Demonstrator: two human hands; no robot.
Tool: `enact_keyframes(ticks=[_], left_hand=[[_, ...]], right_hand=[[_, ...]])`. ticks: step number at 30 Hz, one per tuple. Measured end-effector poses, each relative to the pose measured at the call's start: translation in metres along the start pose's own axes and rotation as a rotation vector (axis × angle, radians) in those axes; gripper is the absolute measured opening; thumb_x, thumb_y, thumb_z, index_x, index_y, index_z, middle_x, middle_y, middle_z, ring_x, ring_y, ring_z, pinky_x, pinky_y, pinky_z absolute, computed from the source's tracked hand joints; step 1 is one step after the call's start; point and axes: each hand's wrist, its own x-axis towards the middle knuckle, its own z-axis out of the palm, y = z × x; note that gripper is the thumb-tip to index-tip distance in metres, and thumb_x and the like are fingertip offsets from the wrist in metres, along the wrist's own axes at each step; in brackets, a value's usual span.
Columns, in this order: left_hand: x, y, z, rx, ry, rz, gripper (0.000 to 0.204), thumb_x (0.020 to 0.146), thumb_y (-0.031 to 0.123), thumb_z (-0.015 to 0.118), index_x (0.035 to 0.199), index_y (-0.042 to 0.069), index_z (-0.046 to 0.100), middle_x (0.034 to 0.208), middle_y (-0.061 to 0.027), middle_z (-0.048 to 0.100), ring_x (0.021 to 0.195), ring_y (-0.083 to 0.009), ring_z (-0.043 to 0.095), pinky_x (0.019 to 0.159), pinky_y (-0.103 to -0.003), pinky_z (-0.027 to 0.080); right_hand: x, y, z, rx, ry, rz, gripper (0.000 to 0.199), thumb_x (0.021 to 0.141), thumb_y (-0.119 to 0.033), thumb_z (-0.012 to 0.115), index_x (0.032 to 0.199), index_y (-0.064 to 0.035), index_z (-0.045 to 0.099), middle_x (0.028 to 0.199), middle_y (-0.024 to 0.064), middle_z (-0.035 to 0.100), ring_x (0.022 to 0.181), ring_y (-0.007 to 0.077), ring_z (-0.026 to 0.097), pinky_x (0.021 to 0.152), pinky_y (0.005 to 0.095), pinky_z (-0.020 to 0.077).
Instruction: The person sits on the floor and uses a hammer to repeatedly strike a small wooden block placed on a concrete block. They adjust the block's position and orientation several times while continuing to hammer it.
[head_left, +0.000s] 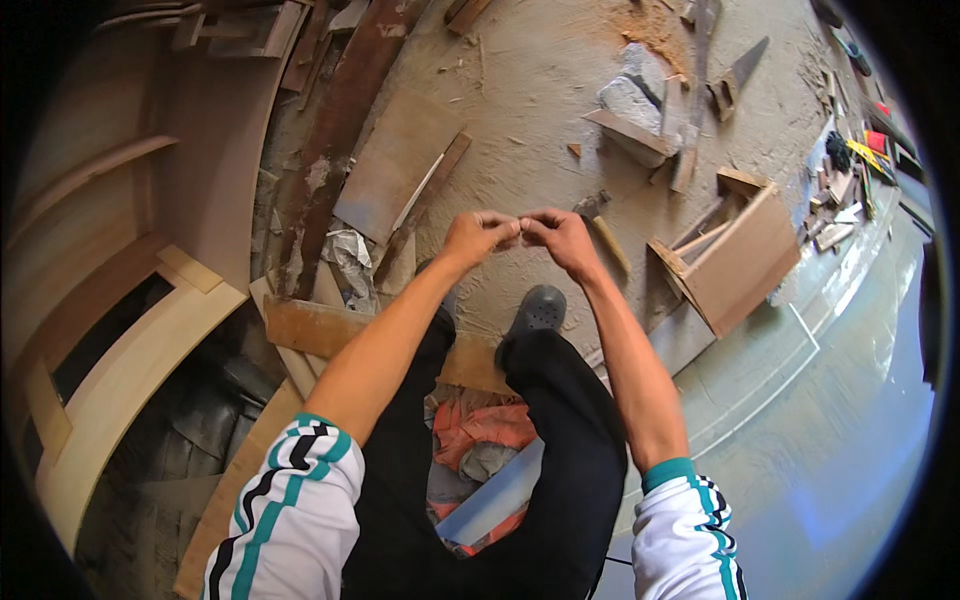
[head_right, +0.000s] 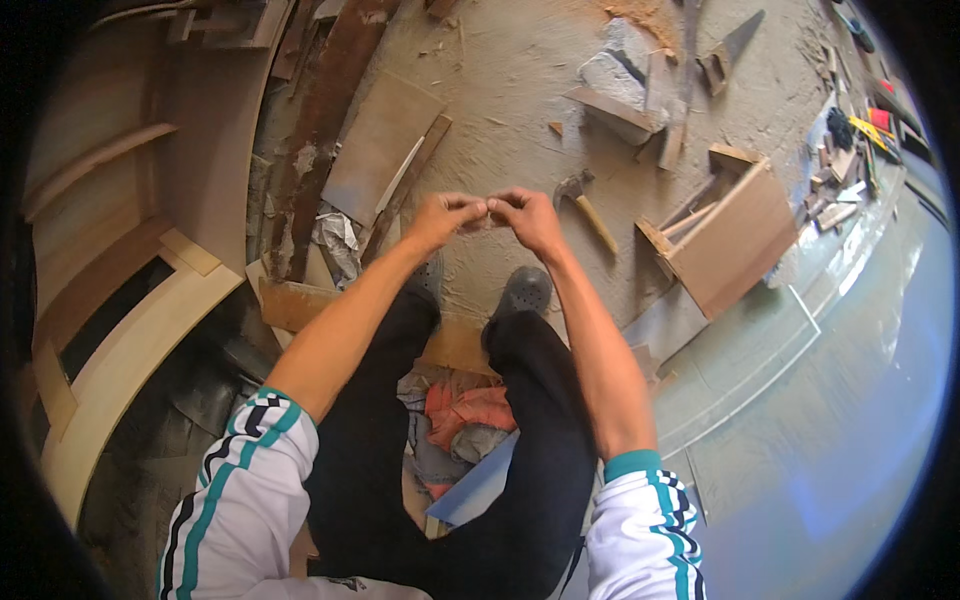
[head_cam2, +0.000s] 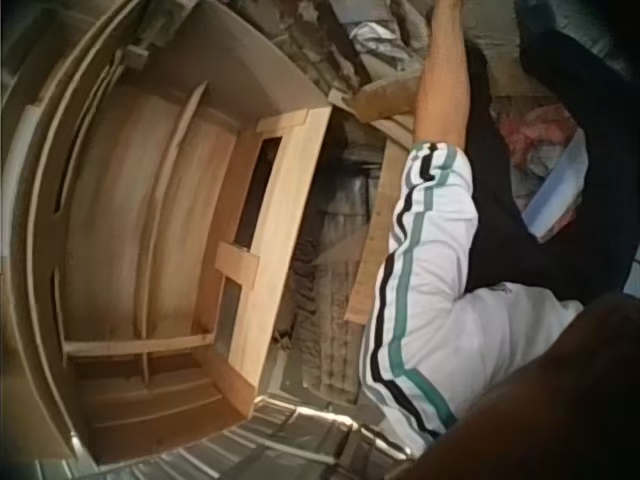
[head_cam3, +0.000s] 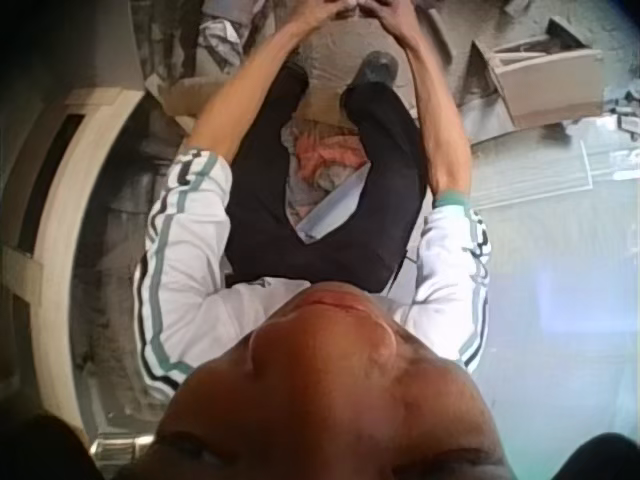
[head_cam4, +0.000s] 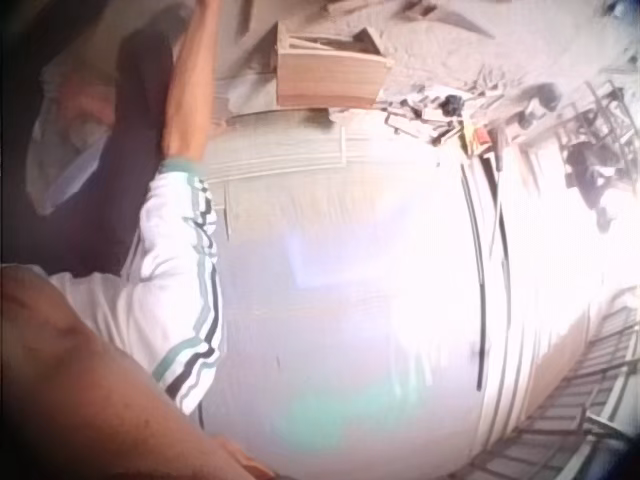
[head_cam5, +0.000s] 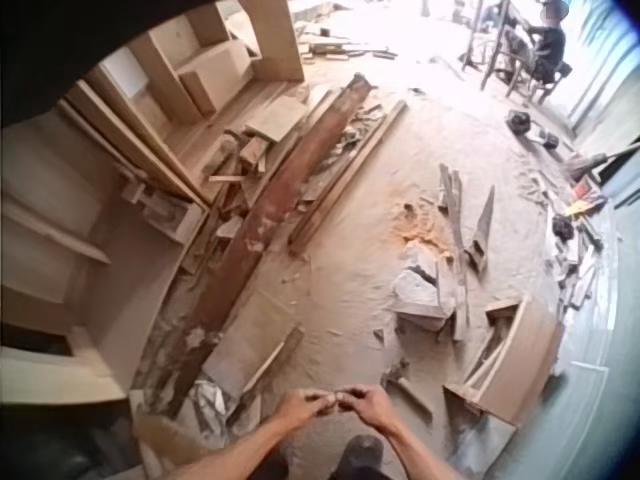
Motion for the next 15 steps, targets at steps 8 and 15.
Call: enact_keyframes(ticks=[8,15], left_hand=[[0.14,-0.03,-0.138,0.715,0.728,0.411,0.023,0.089,0.03,0.069,0.101,0.012,0.076,0.094,-0.012,0.073,0.087,-0.029,0.071,0.077,-0.037,0.054],[0.208,-0.073,-0.187,0.949,0.976,0.584,0.02,0.09,0.03,0.067,0.099,0.014,0.074,0.102,-0.0052,0.07,0.094,-0.0292,0.067,0.08,-0.042,0.053]], right_hand=[[0.153,0.045,0.005,-0.156,0.091,-0.123,0.042,0.096,-0.035,0.066,0.119,0.0001,0.068,0.099,0.0081,0.071,0.083,0.0151,0.065,0.073,0.0303,0.0547],[0.204,0.08,0.004,-0.633,0.136,-0.458,0.037,0.095,-0.035,0.065,0.105,0.0002,0.072,0.09,0.0166,0.073,0.082,0.0237,0.07,0.074,0.037,0.0535]])
